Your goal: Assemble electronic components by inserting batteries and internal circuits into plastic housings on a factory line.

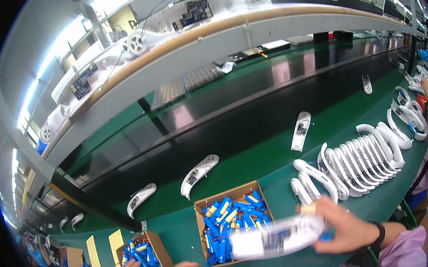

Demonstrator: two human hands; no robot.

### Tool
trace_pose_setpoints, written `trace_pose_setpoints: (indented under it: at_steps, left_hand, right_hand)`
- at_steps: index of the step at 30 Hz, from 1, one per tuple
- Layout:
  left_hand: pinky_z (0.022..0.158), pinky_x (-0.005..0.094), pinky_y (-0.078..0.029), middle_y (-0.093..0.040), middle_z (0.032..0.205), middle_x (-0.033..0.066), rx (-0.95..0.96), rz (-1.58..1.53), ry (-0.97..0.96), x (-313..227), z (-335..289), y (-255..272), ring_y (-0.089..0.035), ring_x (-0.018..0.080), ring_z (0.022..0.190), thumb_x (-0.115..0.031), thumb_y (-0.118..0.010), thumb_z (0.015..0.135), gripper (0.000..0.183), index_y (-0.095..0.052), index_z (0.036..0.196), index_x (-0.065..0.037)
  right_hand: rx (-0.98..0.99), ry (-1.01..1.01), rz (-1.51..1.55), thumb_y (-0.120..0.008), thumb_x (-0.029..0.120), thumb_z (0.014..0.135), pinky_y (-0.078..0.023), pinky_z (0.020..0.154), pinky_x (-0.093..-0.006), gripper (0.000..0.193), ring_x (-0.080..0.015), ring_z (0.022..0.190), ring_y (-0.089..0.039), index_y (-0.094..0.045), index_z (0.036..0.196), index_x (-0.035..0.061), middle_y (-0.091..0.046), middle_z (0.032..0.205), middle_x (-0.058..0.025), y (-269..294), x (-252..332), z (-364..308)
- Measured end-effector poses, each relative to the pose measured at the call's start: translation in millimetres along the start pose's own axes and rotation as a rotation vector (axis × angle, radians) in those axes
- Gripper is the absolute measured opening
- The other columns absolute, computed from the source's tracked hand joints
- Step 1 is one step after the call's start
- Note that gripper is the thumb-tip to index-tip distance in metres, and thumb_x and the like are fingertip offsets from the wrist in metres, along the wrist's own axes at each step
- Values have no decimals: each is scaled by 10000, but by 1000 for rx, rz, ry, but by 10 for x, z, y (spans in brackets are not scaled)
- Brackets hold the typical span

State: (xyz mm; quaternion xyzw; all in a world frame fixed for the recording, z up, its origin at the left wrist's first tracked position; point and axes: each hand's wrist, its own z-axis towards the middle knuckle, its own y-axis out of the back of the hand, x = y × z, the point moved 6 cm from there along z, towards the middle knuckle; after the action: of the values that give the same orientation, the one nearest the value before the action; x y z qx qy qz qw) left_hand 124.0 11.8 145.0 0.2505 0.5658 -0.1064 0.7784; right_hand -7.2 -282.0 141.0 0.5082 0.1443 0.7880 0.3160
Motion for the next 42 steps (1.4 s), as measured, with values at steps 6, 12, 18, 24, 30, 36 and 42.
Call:
trace_pose_setpoints:
  at_steps: [6, 12, 18, 24, 30, 36, 42]
  left_hand:
    - [721, 263, -521, -708, 856, 98, 137, 23, -23, 607, 1802, -129, -666, 126, 747, -115, -585, 1035, 149, -622, 983, 20]
    - [1082, 454, -471, -579, 1373, 275, 191, 746, -7, 1909, 2951, -360, -596, 376, 1265, -425, -792, 850, 782, -479, 1421, 9]
    - [1088, 429, -479, -626, 1341, 286, 462, 818, 210, 2158, 3057, -549, -624, 412, 1241, -429, -893, 699, 993, -445, 1490, -30]
    - [917, 406, -566, -741, 1074, 250, 374, 873, -23, 1579, 2963, -534, -732, 370, 1013, -304, -921, 661, 676, -686, 1211, 13]
    - [817, 364, -576, -751, 1024, 191, 178, 626, -134, 451, 2138, -257, -746, 251, 925, -155, -886, 724, 618, -620, 1249, 35]
    - [877, 395, -551, -722, 1084, 213, 268, 650, -127, -278, 711, -298, -718, 334, 1001, -150, -792, 864, 424, -637, 1230, -4]
    - [827, 453, -556, -705, 1151, 214, 611, 612, 43, 148, -245, -540, -685, 419, 1009, -225, -825, 809, 590, -614, 1324, -28]
  right_hand:
    - [-85, -643, 452, -807, 166, 832, -505, 940, -363, 803, -256, 1112, -624, -378, 1477, -46, -612, 1243, -191, -72, -1603, 1048]
    - [-283, -749, 313, -874, 359, 770, -411, 1124, -449, 822, -413, 1338, -516, -550, 1422, -22, -562, 1356, -299, -208, -3033, 1621]
    - [-819, -1214, -513, -840, 229, 765, -210, 1219, -571, 1031, -563, 1505, -131, -182, 1539, 57, -303, 1514, -409, 715, -3513, 1092]
    - [-913, -891, -219, -694, 77, 848, -499, 1037, -480, 618, -456, 1200, -605, -424, 1398, -1, -611, 1251, -291, 955, -3645, 865]
    - [-520, -311, -240, -727, 97, 807, -485, 964, -455, 567, -422, 1076, -588, -531, 1323, -33, -596, 1121, -249, 654, -1750, 926]
    - [-31, -83, -213, -602, -42, 912, -510, 914, -436, 568, -425, 1082, -589, -413, 1447, -52, -509, 1252, -249, -322, -459, -178]
    - [140, -198, -748, -577, -29, 839, -518, 941, -398, 590, -360, 1098, -564, -438, 1390, -190, -524, 1228, -247, -775, -584, -735]
